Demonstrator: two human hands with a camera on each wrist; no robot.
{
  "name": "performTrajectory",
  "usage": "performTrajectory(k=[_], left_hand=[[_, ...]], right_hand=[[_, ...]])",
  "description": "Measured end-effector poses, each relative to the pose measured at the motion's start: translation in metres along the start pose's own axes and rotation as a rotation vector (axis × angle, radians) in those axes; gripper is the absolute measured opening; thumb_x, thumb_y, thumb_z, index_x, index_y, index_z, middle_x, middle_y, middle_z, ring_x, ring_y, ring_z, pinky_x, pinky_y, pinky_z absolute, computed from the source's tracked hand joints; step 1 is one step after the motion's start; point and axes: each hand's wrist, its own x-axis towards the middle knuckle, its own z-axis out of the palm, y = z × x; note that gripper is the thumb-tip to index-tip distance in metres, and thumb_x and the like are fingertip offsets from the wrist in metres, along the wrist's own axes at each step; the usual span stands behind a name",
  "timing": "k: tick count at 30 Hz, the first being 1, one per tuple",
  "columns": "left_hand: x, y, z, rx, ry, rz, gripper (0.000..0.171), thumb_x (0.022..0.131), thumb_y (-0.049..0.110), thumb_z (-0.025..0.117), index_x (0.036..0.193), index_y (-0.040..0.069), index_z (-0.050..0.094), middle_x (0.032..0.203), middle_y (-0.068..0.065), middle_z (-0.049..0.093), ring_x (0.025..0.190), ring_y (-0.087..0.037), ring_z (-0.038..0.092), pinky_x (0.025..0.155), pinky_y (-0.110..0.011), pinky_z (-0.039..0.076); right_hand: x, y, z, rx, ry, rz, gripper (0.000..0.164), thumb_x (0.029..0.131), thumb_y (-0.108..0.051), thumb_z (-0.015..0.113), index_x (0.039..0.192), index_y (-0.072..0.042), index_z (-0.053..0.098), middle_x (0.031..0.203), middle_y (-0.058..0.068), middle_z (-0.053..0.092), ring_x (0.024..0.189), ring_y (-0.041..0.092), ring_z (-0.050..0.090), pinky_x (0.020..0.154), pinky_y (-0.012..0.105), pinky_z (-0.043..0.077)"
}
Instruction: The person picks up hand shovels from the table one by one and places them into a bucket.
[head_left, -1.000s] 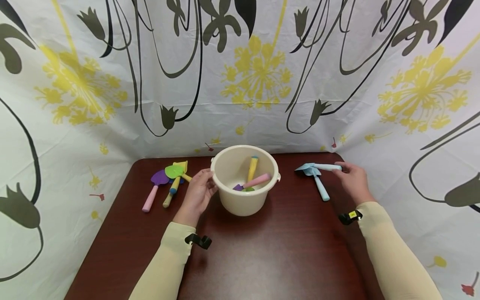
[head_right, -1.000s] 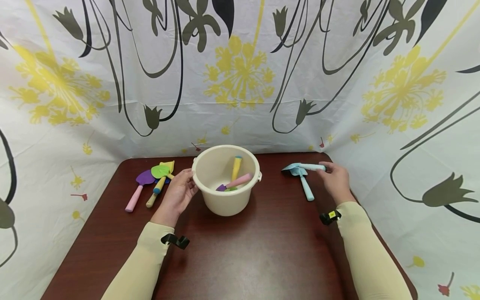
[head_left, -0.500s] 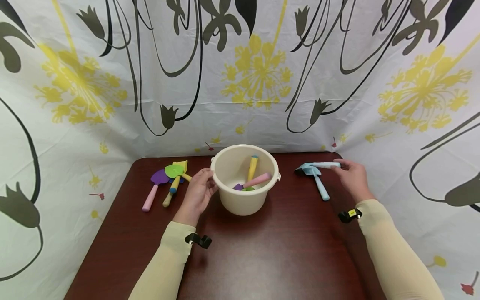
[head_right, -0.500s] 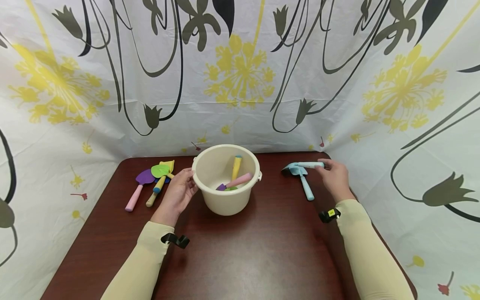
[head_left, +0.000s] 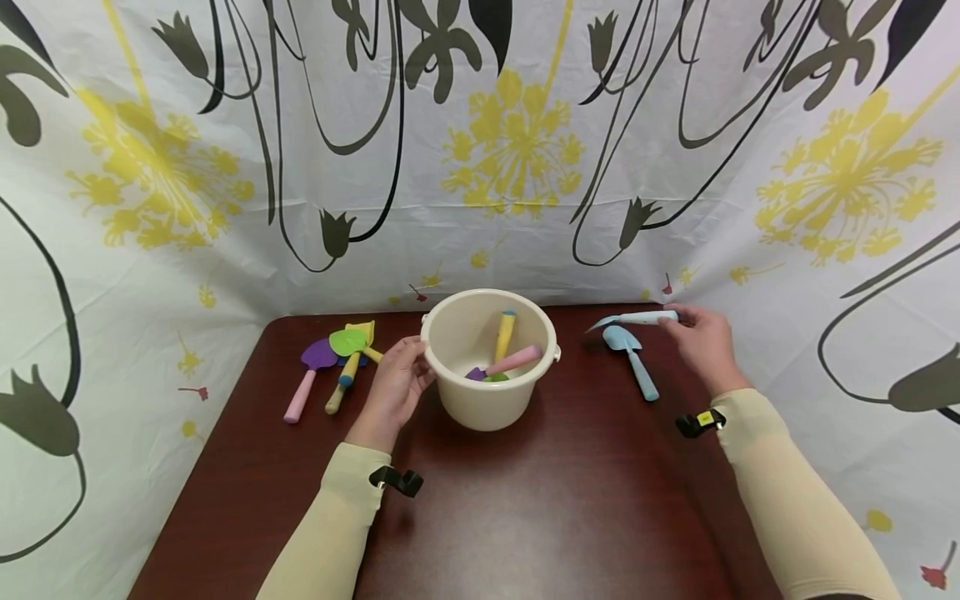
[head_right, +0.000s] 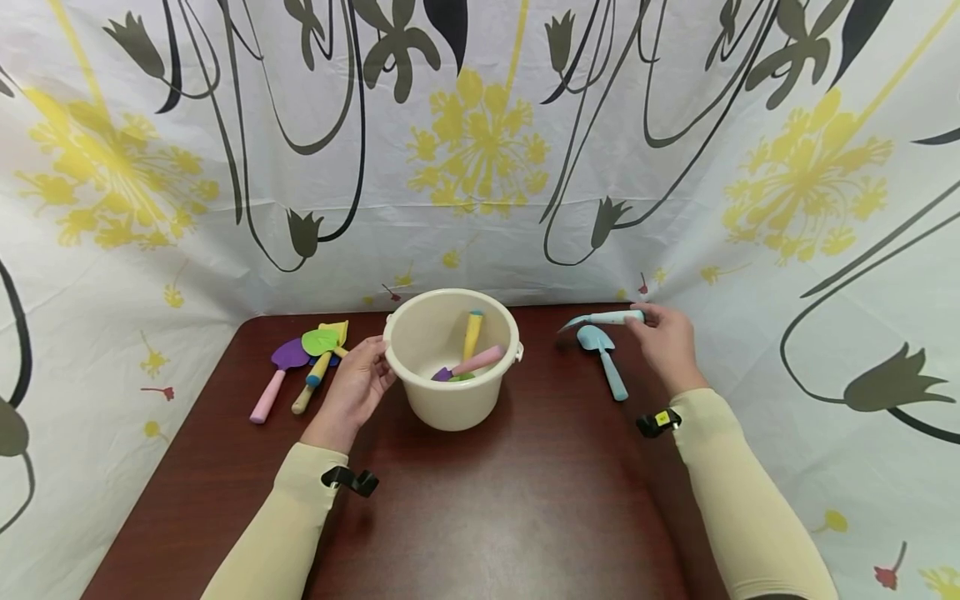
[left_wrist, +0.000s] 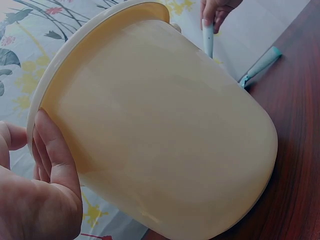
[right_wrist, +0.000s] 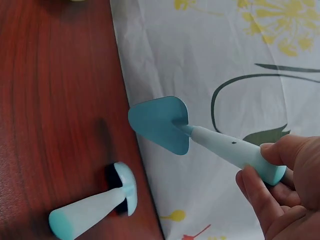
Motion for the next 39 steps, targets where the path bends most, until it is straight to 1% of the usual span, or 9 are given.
performTrajectory(k=[5, 10, 14, 17, 21, 25, 30, 34, 39], left_hand=[[-0.001, 0.0, -0.001, 0.004, 0.003, -0.004, 0.024, 0.111, 0.014, 0.062, 0.128, -0.003, 0.062, 0.11, -0.015, 0.066, 0.084, -0.015, 0.062, 0.074, -0.024, 0.059], [-0.001, 0.001, 0.0, 0.003, 0.0, -0.002, 0.025, 0.111, 0.014, 0.062, 0.129, -0.003, 0.061, 0.108, -0.015, 0.066, 0.083, -0.015, 0.061, 0.074, -0.024, 0.059], [-0.001, 0.001, 0.0, 0.006, -0.005, 0.002, 0.025, 0.111, 0.014, 0.062, 0.13, -0.003, 0.062, 0.109, -0.015, 0.066, 0.083, -0.015, 0.062, 0.074, -0.024, 0.059], [-0.001, 0.001, 0.0, 0.008, -0.007, 0.0, 0.025, 0.11, 0.014, 0.062, 0.13, -0.002, 0.062, 0.11, -0.016, 0.066, 0.084, -0.015, 0.062, 0.074, -0.024, 0.059], [-0.001, 0.001, 0.0, 0.007, -0.006, 0.001, 0.024, 0.111, 0.013, 0.061, 0.129, -0.002, 0.063, 0.111, -0.016, 0.065, 0.083, -0.015, 0.061, 0.074, -0.023, 0.059], [-0.001, 0.001, 0.0, 0.006, -0.008, 0.002, 0.025, 0.11, 0.013, 0.061, 0.129, -0.002, 0.062, 0.111, -0.015, 0.066, 0.083, -0.015, 0.062, 0.074, -0.024, 0.059], [-0.002, 0.001, 0.0, 0.011, -0.007, 0.001, 0.028, 0.111, 0.013, 0.062, 0.133, -0.004, 0.061, 0.114, -0.017, 0.066, 0.084, -0.015, 0.062, 0.074, -0.024, 0.059], [-0.003, 0.001, 0.0, 0.013, -0.005, 0.001, 0.029, 0.111, 0.014, 0.062, 0.134, -0.004, 0.061, 0.116, -0.018, 0.066, 0.085, -0.015, 0.062, 0.075, -0.024, 0.059], [-0.002, 0.001, 0.0, 0.005, -0.005, -0.002, 0.027, 0.111, 0.014, 0.062, 0.132, -0.004, 0.061, 0.112, -0.016, 0.066, 0.084, -0.015, 0.062, 0.074, -0.023, 0.059]], right_hand=[[0.002, -0.012, -0.003, 0.021, 0.006, -0.014, 0.048, 0.108, -0.039, 0.072, 0.142, -0.004, 0.074, 0.125, 0.023, 0.075, 0.088, 0.0, 0.061, 0.07, 0.016, 0.048], [0.003, -0.025, -0.007, 0.034, 0.021, -0.039, 0.045, 0.108, -0.038, 0.073, 0.139, -0.005, 0.077, 0.126, 0.021, 0.076, 0.088, 0.0, 0.061, 0.07, 0.016, 0.048], [0.004, -0.039, -0.01, 0.036, 0.039, -0.067, 0.044, 0.107, -0.036, 0.074, 0.137, -0.004, 0.077, 0.123, 0.023, 0.077, 0.086, -0.007, 0.061, 0.071, 0.015, 0.048], [0.004, -0.05, -0.013, 0.05, 0.046, -0.085, 0.043, 0.107, -0.034, 0.075, 0.136, -0.002, 0.077, 0.131, 0.023, 0.076, 0.09, -0.014, 0.061, 0.074, 0.012, 0.049], [0.005, -0.063, -0.016, 0.065, 0.047, -0.103, 0.045, 0.107, -0.035, 0.074, 0.137, -0.003, 0.076, 0.14, 0.02, 0.072, 0.095, -0.014, 0.06, 0.078, 0.009, 0.048], [0.005, -0.074, -0.018, 0.068, 0.046, -0.124, 0.045, 0.107, -0.037, 0.075, 0.137, -0.004, 0.077, 0.124, 0.018, 0.077, 0.094, -0.009, 0.062, 0.076, 0.011, 0.049], [0.006, -0.089, -0.021, 0.097, 0.058, -0.154, 0.043, 0.105, -0.034, 0.078, 0.135, -0.003, 0.078, 0.103, 0.0, 0.079, 0.087, -0.005, 0.064, 0.07, 0.013, 0.05], [0.006, -0.102, -0.025, 0.102, 0.072, -0.19, 0.041, 0.105, -0.034, 0.079, 0.133, -0.005, 0.079, 0.096, -0.012, 0.075, 0.083, -0.001, 0.063, 0.067, 0.015, 0.048], [0.006, -0.123, -0.03, 0.108, 0.082, -0.246, 0.036, 0.105, -0.031, 0.079, 0.131, -0.006, 0.08, 0.094, -0.014, 0.073, 0.079, 0.002, 0.063, 0.068, 0.016, 0.048]])
